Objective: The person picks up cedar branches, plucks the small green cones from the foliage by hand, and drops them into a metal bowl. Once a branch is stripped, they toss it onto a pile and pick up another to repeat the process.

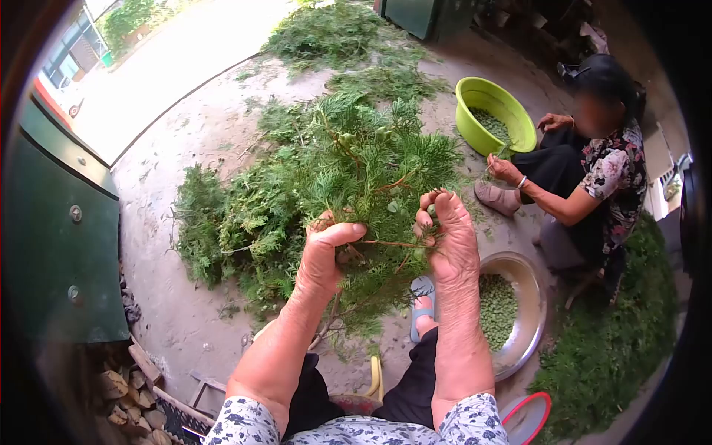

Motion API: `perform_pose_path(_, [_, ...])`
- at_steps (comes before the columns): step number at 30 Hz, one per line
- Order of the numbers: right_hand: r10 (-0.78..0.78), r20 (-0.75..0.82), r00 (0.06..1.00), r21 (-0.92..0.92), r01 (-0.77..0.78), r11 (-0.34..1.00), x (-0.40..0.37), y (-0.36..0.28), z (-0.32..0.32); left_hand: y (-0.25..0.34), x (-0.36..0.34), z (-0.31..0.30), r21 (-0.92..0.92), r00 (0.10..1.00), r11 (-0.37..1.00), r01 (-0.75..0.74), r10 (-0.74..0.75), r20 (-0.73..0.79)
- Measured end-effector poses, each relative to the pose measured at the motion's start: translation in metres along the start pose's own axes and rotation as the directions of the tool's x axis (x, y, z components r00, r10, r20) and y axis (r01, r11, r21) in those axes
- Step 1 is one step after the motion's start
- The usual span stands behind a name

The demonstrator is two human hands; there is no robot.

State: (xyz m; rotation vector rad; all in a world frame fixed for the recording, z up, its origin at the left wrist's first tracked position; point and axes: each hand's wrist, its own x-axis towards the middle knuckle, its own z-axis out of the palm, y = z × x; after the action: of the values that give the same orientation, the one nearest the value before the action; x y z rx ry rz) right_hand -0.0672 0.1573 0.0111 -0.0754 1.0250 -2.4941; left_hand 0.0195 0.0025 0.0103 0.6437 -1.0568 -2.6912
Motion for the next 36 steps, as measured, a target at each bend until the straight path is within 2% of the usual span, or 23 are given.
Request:
perform_pose_path(2, [0.027,-0.029,0.999,-0.195,-0.032,0.98,0.0,0.004,0.0,-0.003,0.002,0.0,-0.013,0.999,1.0,0.021,-0.021,0.04])
perform_pose_path(9, [0.04,0.083,0.996,-0.406,-0.002,0.914,-0.006,-0.002,0.002,-0.004,0.006,0.006,0.087,0.992,0.993,0.081,-0.088,0.09])
perform_pose_path(10, [-0.038,0.091,0.995,-0.434,0.075,0.898,-0.006,0.0,0.006,-0.006,0.009,0.003,0.095,0.99,0.992,0.087,-0.097,0.106])
perform_pose_path(13, [-0.087,0.052,0.995,-0.516,0.101,0.85,-0.01,-0.002,0.014,-0.007,0.012,0.002,0.104,0.988,0.992,0.074,-0.087,0.126])
perform_pose_path(14, [-0.087,0.048,0.995,-0.516,0.099,0.851,-0.009,0.001,0.013,-0.008,0.013,0.003,0.103,0.989,0.993,0.057,-0.07,0.129])
perform_pose_path(16, [-0.27,-0.087,0.959,-0.502,0.192,0.843,-0.004,0.011,0.01,-0.012,0.009,0.007,0.09,0.99,0.993,0.07,-0.08,0.117])
perform_pose_path(17, [-0.27,-0.089,0.959,-0.501,0.191,0.844,-0.002,0.015,0.009,-0.015,0.007,0.009,0.074,0.991,0.994,0.08,-0.087,0.105])
perform_pose_path(19, [-0.267,-0.211,0.94,-0.31,0.195,0.93,0.002,0.022,0.007,-0.018,0.007,0.011,0.082,0.991,0.991,0.103,-0.11,0.076])
perform_pose_path(22, [-0.247,-0.29,0.925,-0.219,0.188,0.958,0.008,0.014,-0.015,-0.014,0.007,0.01,-0.04,0.995,0.997,0.068,-0.065,0.078])
perform_pose_path(26, [-0.142,-0.213,0.967,-0.095,0.124,0.988,0.003,-0.005,0.001,-0.003,0.006,0.007,0.054,0.995,0.998,0.017,-0.022,0.094])
perform_pose_path(28, [-0.016,-0.096,0.995,0.043,0.02,0.999,0.0,-0.005,0.002,-0.001,0.007,0.01,0.047,0.997,0.999,0.005,-0.009,0.082])
perform_pose_path(29, [-0.014,-0.097,0.995,0.046,0.019,0.999,0.0,-0.005,0.001,-0.001,0.007,0.01,0.039,0.997,0.999,-0.008,0.005,0.071])
perform_pose_path(31, [0.065,-0.012,0.998,-0.038,-0.066,0.997,0.001,-0.007,-0.001,-0.002,0.006,0.01,0.047,0.997,0.999,-0.008,0.005,0.072])
perform_pose_path(32, [0.045,-0.047,0.998,-0.122,-0.051,0.991,-0.002,-0.008,0.003,-0.002,0.006,0.01,0.054,0.997,0.998,-0.008,0.004,0.075])
perform_pose_path(33, [0.044,-0.049,0.998,-0.122,-0.05,0.991,-0.003,-0.007,0.003,-0.003,0.006,0.009,0.055,0.997,0.998,-0.007,0.002,0.076])
perform_pose_path(36, [0.006,0.024,1.0,-0.246,0.0,0.969,-0.005,-0.006,0.004,-0.006,0.009,0.006,0.052,0.999,0.999,-0.01,0.008,0.052])
